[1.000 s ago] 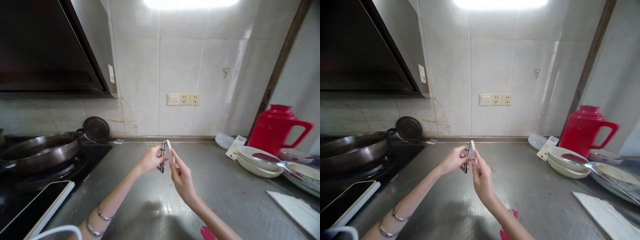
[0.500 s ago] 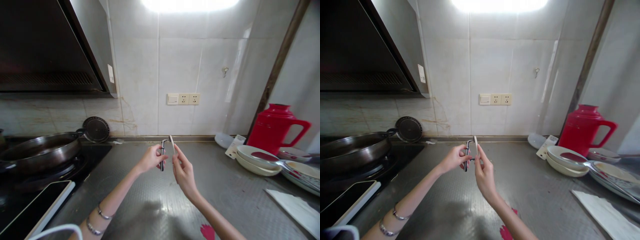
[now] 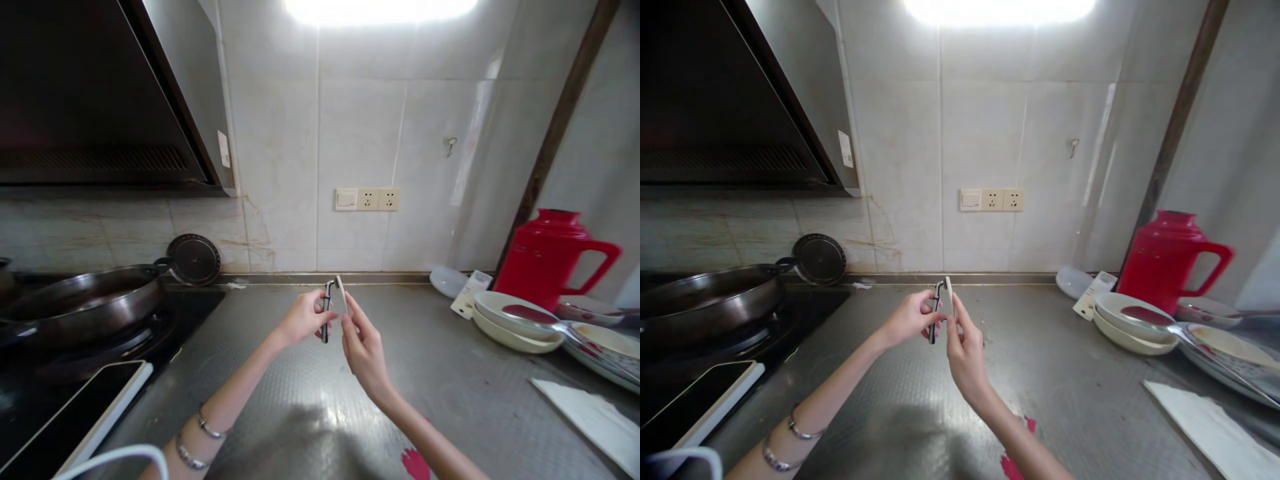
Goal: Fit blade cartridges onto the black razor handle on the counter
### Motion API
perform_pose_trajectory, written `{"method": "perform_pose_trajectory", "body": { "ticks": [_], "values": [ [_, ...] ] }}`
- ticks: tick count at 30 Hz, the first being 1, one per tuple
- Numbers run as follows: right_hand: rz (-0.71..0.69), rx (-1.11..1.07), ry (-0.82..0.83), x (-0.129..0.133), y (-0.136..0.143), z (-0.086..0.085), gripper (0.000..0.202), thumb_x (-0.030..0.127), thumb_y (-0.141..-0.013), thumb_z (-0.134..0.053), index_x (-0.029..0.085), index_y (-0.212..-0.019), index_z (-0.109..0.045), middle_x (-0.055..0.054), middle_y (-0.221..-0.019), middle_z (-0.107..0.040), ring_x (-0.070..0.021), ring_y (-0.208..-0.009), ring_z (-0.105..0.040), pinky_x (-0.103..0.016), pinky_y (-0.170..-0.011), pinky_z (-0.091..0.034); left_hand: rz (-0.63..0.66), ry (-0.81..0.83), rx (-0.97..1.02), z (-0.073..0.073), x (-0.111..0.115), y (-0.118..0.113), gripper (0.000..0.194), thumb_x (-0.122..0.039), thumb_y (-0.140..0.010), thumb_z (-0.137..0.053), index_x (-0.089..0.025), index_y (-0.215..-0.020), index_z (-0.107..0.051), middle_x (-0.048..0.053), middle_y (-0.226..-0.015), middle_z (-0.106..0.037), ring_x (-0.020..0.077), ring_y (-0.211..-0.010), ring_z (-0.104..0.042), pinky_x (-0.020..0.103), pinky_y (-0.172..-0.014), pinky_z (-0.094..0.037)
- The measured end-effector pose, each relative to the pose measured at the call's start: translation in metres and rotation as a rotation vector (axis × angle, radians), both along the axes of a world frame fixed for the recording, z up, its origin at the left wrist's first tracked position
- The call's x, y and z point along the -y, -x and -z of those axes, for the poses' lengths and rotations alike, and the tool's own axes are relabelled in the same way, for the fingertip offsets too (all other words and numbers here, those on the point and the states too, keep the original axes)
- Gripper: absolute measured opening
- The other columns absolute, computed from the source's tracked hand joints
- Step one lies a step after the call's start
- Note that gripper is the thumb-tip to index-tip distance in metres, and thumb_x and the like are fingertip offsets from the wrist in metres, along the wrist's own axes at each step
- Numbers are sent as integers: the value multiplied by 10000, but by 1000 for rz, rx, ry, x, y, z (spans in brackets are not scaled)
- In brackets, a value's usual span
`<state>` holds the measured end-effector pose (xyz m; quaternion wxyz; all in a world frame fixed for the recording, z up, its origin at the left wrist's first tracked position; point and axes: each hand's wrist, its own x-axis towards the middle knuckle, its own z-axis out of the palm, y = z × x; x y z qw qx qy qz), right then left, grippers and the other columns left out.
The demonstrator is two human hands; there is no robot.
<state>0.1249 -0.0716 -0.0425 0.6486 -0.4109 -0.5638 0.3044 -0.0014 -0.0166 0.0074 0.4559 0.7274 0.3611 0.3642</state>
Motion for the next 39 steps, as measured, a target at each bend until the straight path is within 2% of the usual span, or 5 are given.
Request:
{"method": "perform_pose_trajectory", "body": {
  "ticks": [8, 14, 20, 26, 39],
  "values": [
    [4, -40, -6, 0, -1, -1, 505, 392, -869, -434, 204, -1334, -380, 76, -562, -330, -45, -378, -237, -168, -322, -202, -4, -1, -9, 0, -1, 0, 359, -392, -702, -655, -152, -911, -490, 10, -577, -619, 165, -490, -621, 226, -394, -476],
    [-65, -46, 17, 4, 4, 1, 504, 382, -873, -426, 233, -1350, -357, 77, -589, -303, -45, -392, -230, -170, -336, -206, -59, -11, -28, 0, -2, 0, 327, -356, -719, -645, -146, -912, -487, 11, -587, -615, 156, -477, -615, 217, -388, -474],
    [25, 25, -20, 0, 1, -9, 525, 369, -867, -436, 210, -1362, -359, 86, -525, -274, -53, -386, -217, -172, -342, -195, -64, -63, -49, 0, -1, 0, 282, -327, -721, -640, -145, -883, -498, 0, -549, -601, 154, -467, -606, 208, -374, -461],
    [-33, 123, 12, 6, 5, -5, 544, 370, -866, -424, 134, -1354, -381, 89, -485, -238, -61, -403, -213, -182, -358, -197, -79, -52, -40, -1, -3, 1, 312, -305, -719, -635, -138, -953, -517, -5, -546, -604, 159, -456, -603, 231, -381, -472],
    [28, 163, -42, 2, 0, -8, 514, 337, -866, -426, 174, -1351, -393, 70, -514, -302, -70, -442, -194, -189, -380, -186, -67, -73, -65, -5, -1, 3, 355, -388, -691, -661, -141, -900, -517, 4, -544, -606, 157, -452, -591, 230, -378, -460]
  ]
}}
